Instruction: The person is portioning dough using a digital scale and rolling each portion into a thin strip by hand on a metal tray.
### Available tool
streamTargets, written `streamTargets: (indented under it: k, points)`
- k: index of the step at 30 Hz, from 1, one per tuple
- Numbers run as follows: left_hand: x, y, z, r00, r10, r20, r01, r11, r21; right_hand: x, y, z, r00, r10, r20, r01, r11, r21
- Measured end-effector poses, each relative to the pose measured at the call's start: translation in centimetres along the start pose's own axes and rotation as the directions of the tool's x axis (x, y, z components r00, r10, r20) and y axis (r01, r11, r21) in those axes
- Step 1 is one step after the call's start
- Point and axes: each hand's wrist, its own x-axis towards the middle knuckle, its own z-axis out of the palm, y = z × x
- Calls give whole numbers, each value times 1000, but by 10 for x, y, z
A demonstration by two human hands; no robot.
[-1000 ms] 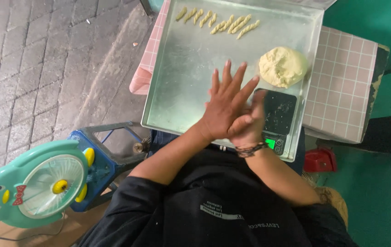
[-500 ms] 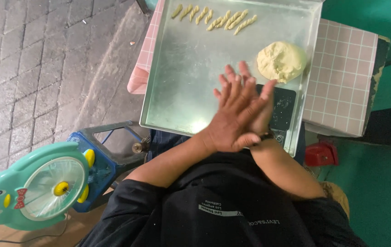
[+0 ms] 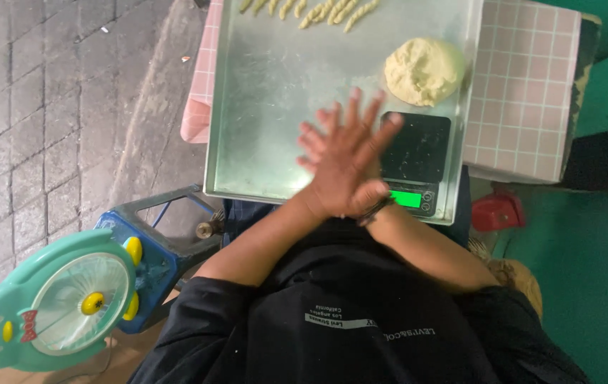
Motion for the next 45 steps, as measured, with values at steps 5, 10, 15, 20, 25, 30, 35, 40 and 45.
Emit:
streamTargets:
  k: [5, 10, 15, 20, 25, 30, 35, 40, 45]
  points:
    - [-7, -18, 5, 995, -77, -64, 83, 992, 97, 5, -8, 11, 980, -17, -199, 53, 982, 179]
    - [-4, 9, 8, 1000, -15, -2, 15, 1000, -10, 0, -18, 51, 959, -27, -283, 78, 982, 169]
    - [-6, -33, -3, 991, -101, -85, 112, 983, 148, 8, -12, 98, 944, 49, -327, 26, 975, 220]
    - [-15, -25, 11, 994, -56, -91, 63, 995, 78, 8, 42, 27, 846, -533, -6, 531, 844, -79]
    - [-2, -20, -8, 995, 12, -102, -14, 1000, -20, 0, 27, 66, 828, -554, -88, 550, 832, -72]
    - [-13, -17, 6, 990, 0, -138, 2, 1000, 11, -1, -11, 19, 997, -73, -28, 73, 997, -5]
    - [-1, -4, 0, 994, -3, -110, -2, 999, -46, -3, 10, 41, 999, -30, -40, 30, 1000, 3]
    - [-8, -23, -8, 986, -79, -147, 87, 995, 52, -9, 4, 49, 995, -30, -96, 34, 999, 32]
    - [-9, 14, 4, 994, -11, -105, 12, 1000, 9, -1, 8, 58, 982, -16, -186, 29, 998, 63]
